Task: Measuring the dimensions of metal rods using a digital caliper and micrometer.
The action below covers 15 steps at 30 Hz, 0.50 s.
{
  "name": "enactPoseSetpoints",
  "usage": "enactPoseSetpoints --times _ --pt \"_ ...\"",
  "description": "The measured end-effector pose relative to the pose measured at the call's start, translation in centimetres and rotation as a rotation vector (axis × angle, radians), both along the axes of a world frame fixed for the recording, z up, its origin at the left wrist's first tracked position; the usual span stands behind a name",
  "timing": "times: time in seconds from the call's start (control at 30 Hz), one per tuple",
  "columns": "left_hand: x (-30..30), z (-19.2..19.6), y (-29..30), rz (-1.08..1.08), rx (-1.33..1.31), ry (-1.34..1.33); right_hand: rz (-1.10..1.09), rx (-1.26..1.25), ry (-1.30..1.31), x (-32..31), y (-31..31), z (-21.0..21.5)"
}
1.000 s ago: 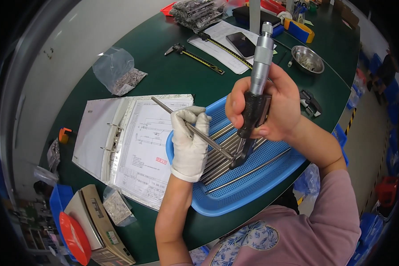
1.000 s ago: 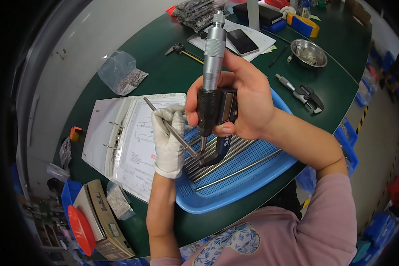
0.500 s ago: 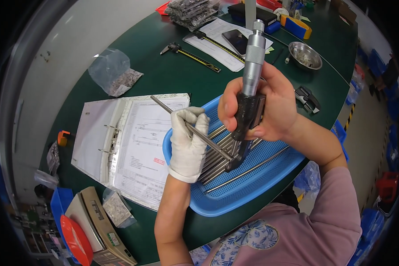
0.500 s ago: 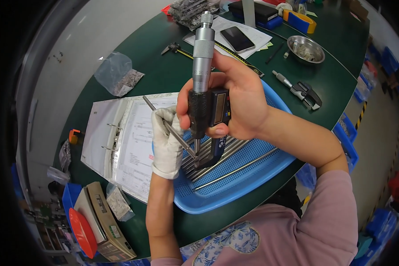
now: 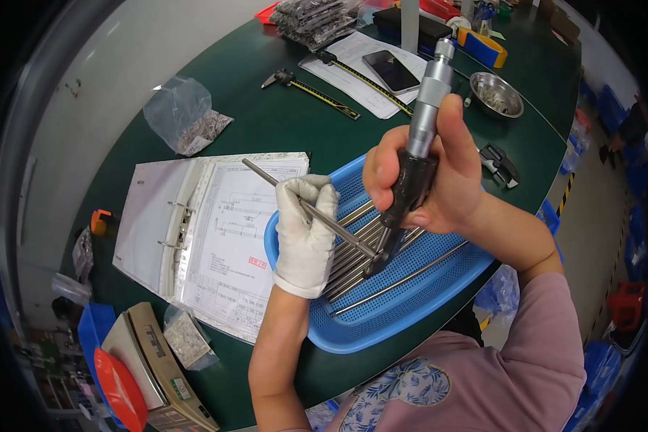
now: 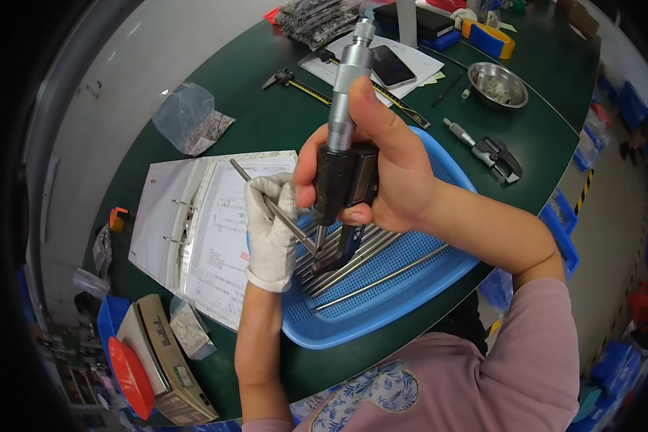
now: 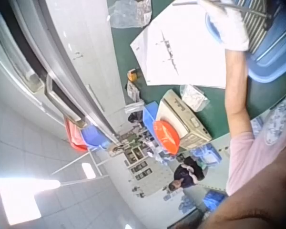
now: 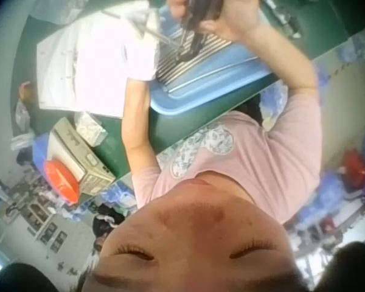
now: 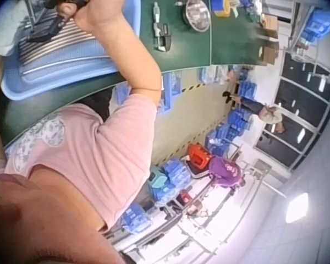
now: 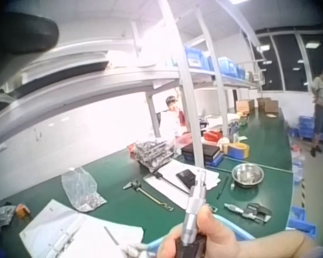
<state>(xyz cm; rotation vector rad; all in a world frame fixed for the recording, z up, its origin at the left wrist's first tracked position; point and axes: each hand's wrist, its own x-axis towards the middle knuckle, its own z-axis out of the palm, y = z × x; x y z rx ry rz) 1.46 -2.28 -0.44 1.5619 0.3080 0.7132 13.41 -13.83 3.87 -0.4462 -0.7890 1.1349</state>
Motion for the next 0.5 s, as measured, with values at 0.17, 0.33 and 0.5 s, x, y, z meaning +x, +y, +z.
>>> enactPoseSetpoints --times 0.17,0.33,0.5 --pt "-0.1 -0.2 0.2 0.003 0.004 -0.015 0.018 -0.021 0.019 -0.2 -0.1 0.7" --pt "0.0 0.0 0.0 0.005 -0.004 -0.019 0.010 -0.130 0.059 -0.2 -0.3 0.9" --pt "0.0 0.4 -0.3 0.020 -0.033 -0.017 -0.014 -0.073 0.058 0.0 -0.2 0.1"
